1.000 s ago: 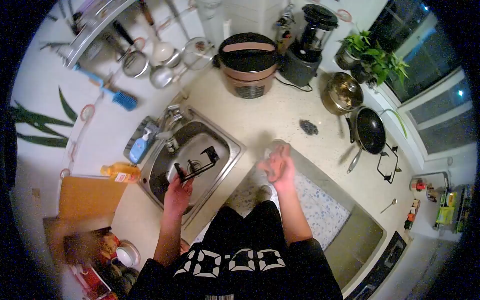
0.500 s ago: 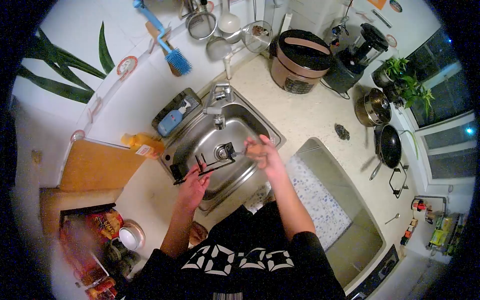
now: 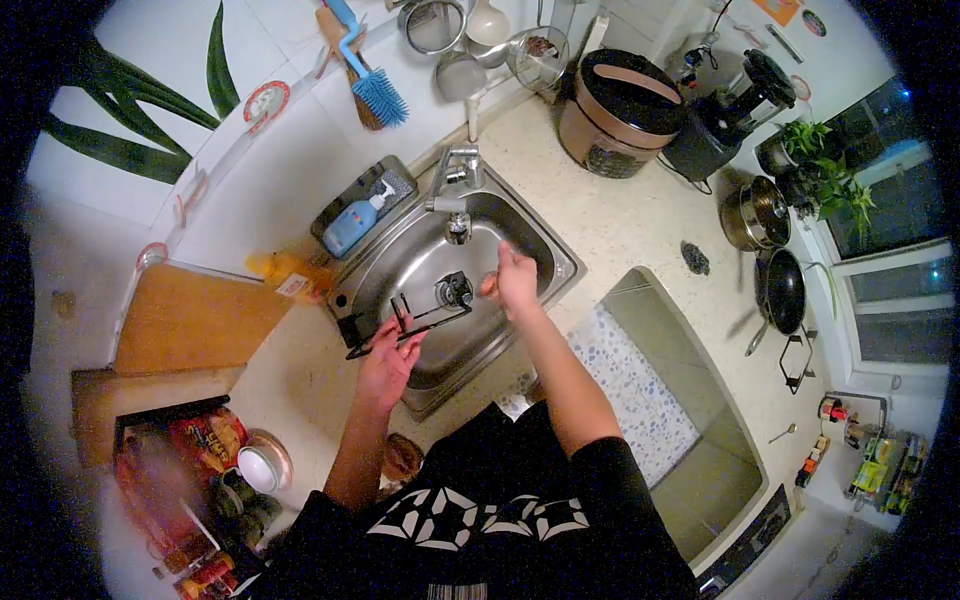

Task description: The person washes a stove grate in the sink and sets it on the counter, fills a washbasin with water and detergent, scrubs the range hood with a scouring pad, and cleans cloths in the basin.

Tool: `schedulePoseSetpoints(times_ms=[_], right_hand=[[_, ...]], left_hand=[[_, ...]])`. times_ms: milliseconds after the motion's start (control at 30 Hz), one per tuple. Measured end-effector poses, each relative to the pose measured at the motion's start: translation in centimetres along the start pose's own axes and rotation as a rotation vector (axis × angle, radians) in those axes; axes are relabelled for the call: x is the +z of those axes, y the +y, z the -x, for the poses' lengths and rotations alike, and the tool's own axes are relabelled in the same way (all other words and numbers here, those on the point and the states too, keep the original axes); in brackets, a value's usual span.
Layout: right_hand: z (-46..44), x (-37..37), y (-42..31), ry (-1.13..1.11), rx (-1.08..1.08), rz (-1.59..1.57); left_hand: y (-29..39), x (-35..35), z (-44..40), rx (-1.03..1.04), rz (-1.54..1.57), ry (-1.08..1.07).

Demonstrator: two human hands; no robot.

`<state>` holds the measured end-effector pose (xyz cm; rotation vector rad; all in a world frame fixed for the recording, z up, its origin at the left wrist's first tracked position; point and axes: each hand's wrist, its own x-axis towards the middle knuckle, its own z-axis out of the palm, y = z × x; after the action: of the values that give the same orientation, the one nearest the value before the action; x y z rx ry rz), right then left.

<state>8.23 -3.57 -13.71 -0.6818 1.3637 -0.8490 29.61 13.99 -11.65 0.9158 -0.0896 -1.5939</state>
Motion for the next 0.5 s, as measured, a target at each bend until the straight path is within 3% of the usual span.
schedulePoseSetpoints(times_ms=[200,300,400,500], right_hand=[[-1.7,0.8,2.1,0.011,-0.022,-0.061],[-3.2,-0.1,3.4,0.036,0.091,-0.204],[-2.2,-2.9,2.5,-0.523,0.317,-0.769],[0.1,-2.4,2.0,-0.532,0.212,-0.802]], left_hand=[[0.1,-0.1,-0.1,0.009,-0.005,-0.008],[0.1,-0.2,-0.2,0.023,-0.011,-0.031],[0.3,-0.3,-0.3,0.017,0.000,-0.015],[0.5,-0.3,-0.3,0.022,-0.006,0.025]])
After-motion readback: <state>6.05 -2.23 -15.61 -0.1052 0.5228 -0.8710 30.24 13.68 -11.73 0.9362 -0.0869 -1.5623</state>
